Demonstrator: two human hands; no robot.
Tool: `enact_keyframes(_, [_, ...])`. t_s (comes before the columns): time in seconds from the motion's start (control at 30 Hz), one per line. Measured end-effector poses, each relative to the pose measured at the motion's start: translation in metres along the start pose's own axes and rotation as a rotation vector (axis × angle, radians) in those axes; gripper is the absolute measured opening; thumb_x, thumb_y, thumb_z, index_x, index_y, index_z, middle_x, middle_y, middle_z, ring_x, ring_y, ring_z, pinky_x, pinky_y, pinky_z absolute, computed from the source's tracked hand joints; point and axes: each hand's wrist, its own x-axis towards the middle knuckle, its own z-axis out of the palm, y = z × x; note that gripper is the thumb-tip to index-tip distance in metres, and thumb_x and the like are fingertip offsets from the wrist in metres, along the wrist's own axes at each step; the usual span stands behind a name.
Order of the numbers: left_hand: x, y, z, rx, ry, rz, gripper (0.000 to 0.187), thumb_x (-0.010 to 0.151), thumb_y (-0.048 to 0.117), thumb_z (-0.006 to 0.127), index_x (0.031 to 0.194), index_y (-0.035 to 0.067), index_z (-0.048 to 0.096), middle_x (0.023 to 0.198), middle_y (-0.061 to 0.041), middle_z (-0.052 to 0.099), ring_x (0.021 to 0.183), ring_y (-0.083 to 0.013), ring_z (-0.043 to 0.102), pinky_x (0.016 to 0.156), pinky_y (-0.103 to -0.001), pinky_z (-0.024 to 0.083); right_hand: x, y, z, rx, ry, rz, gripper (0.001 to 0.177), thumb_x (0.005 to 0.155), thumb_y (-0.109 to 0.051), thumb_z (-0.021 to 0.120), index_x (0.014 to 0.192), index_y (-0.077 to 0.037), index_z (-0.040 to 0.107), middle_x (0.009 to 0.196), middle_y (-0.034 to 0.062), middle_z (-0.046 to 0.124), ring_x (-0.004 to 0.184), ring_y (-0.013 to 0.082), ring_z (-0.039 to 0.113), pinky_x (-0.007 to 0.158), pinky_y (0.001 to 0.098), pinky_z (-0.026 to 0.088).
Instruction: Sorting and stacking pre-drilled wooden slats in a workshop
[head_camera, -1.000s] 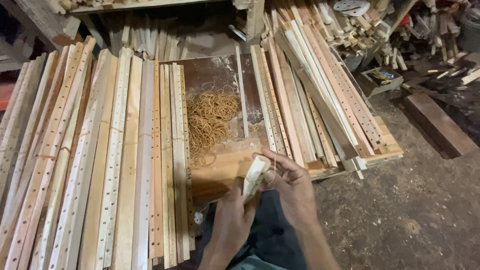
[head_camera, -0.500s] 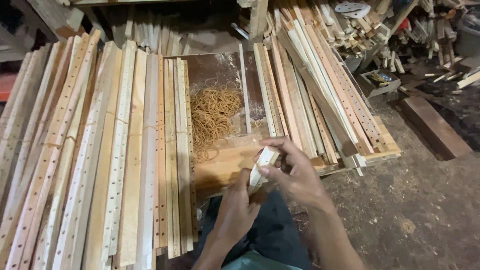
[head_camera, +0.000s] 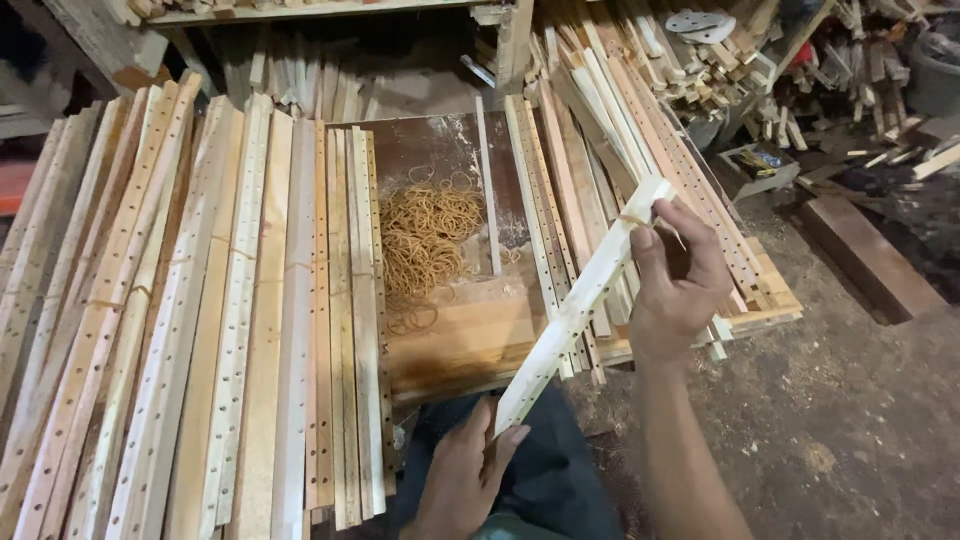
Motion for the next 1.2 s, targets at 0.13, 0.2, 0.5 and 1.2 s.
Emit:
enact_keyframes(0.13, [0.002,-0.018,0.009,0.078,0.012,0.054,0.033,0.110,0.038,0.061,0.092,0.018,0.042,0.065,-0.002,0.037,0.049,-0.0115,0.040,0.053,-0.038,0.032,-0.002,0.010,0.009,0.049,0.052,-0.024,0.018,0.100,0.002,0.069,0.118,0.000,0.066,0.127,0.0215,0.066,0.129,0.0356,0.065,0.111,0.0467,0.062])
enact_keyframes(0.2, [0.000,-0.011,0.008,0.097,0.096,0.092,0.039,0.108,0.040,0.063,0.087,0.015,0.041,0.064,-0.002,0.037,0.059,-0.0113,0.049,0.055,-0.037,0.039,-0.001,0.012,0.010,0.087,0.044,-0.056,0.013,0.101,-0.008,0.071,0.112,-0.003,0.069,0.132,0.0192,0.064,0.130,0.0335,0.064,0.111,0.0421,0.063])
enact_keyframes(0.5, [0.007,-0.003,0.008,0.047,0.055,-0.002,0.038,0.101,0.044,0.057,0.131,0.020,0.051,0.094,-0.012,0.072,0.073,-0.0360,0.071,0.068,-0.053,0.022,0.025,0.012,0.024,-0.078,-0.067,-0.142,0.025,0.110,-0.027,0.052,0.100,-0.005,0.054,0.128,0.0099,0.044,0.121,0.0213,0.047,0.111,0.0393,0.052])
enact_keyframes(1.2, [0.046,0.088,-0.040,-0.435,0.151,0.166,0.066,0.098,0.057,0.032,0.145,0.013,0.042,0.137,-0.009,0.057,0.106,-0.0180,0.070,0.089,-0.033,0.059,-0.100,-0.060,0.037,-0.256,-0.465,-0.105,0.014,0.106,-0.013,0.047,0.094,-0.005,0.051,0.152,0.0206,0.034,0.155,0.0491,0.019,0.130,0.0681,0.022])
